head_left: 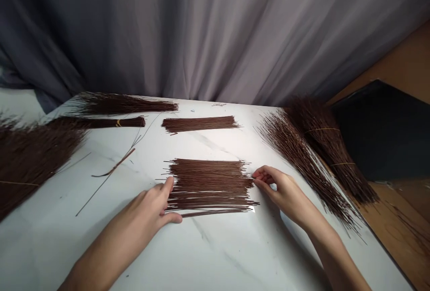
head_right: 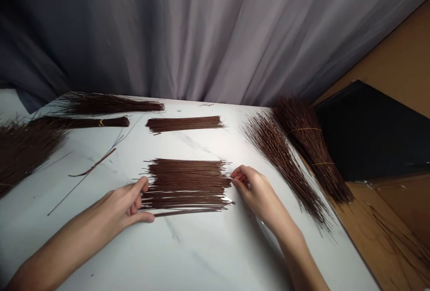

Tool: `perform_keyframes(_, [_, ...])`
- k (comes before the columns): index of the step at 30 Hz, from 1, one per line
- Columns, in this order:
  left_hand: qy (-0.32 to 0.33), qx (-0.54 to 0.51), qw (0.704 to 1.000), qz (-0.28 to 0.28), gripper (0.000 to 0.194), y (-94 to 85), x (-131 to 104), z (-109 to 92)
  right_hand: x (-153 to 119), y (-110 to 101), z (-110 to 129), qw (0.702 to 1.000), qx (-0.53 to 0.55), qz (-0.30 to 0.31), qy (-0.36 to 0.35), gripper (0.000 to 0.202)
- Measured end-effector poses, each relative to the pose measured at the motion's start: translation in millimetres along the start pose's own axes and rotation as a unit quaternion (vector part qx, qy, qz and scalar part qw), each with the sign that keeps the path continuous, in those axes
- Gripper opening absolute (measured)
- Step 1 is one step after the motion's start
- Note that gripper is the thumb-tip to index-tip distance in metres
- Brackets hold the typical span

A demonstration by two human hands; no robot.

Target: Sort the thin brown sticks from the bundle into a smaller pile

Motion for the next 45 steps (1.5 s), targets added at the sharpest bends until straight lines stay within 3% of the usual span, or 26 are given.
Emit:
perform_keyframes(4, [0.003,0.029,0.999,0.020,0.029,-3.2,4.0,-15.2,0.1,2.4,1.7,1.000,0.010,-0.001,0.005,0.019])
perform_keyframes(7, [0.022,0.054,0.998,0.007,0.030,-7.5,4.8,-19.5,-0.7,1.9,8.6,1.000,0.015,-0.006,-0.010,0.019])
perform_keyframes(11, [0.062,0.107,0.992,-0.015,0.036,-5.6,3.6,-16.4,-5.0,-18.4,33.4,0.988,-0.003,-0.136,-0.068,0.019])
perform_keyframes(13, [0.076,0.146,0.986,-0.030,0.037,-3.7,3.5,-16.2,-9.9,-18.4,51.9,0.979,-0.011,-0.161,-0.121,0.016])
perform_keyframes(16, [0.083,0.196,0.976,-0.053,0.037,-3.5,4.6,-23.0,-17.6,6.1,75.5,0.974,-0.033,-0.099,-0.200,0.014])
perform_keyframes(18, [0.082,0.218,0.971,-0.059,0.035,-3.8,5.5,-30.7,-22.4,23.7,83.8,0.969,-0.053,-0.076,-0.229,0.022])
perform_keyframes(21, [0.071,0.249,0.965,-0.051,0.032,-2.0,6.1,-39.5,-25.5,42.4,88.2,0.966,-0.062,-0.080,-0.239,0.036])
perform_keyframes(24, [0.063,0.259,0.963,-0.044,0.030,2.9,6.3,-40.8,-23.2,52.8,87.2,0.968,-0.059,-0.089,-0.225,0.030])
perform_keyframes(27, [0.086,0.247,0.963,-0.070,0.028,6.6,7.3,-39.8,-19.5,56.8,86.5,0.972,-0.051,-0.087,-0.212,0.010])
perform_keyframes(31, [0.189,0.223,0.945,-0.147,0.027,5.4,4.6,-54.5,-17.0,57.2,86.5,0.976,-0.062,-0.077,-0.195,0.009])
perform_keyframes(36, [0.269,0.168,0.938,-0.142,0.034,14.8,-0.2,-75.9,-15.2,53.8,84.5,0.978,-0.062,-0.074,-0.183,0.011])
perform_keyframes(45, [0.251,0.163,0.941,-0.157,0.033,30.2,13.2,-76.4,-7.5,56.8,82.0,0.979,-0.065,-0.057,-0.187,0.008])
Point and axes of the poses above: each hand's wrist, its own x-axis towards the middle knuckle, its own y-axis out of the palm, z = x × y, the point moved 8 cm from there along x, towards the middle knuckle, and after that the axes turned 7 degrees about -z, right-handed, at the moved point
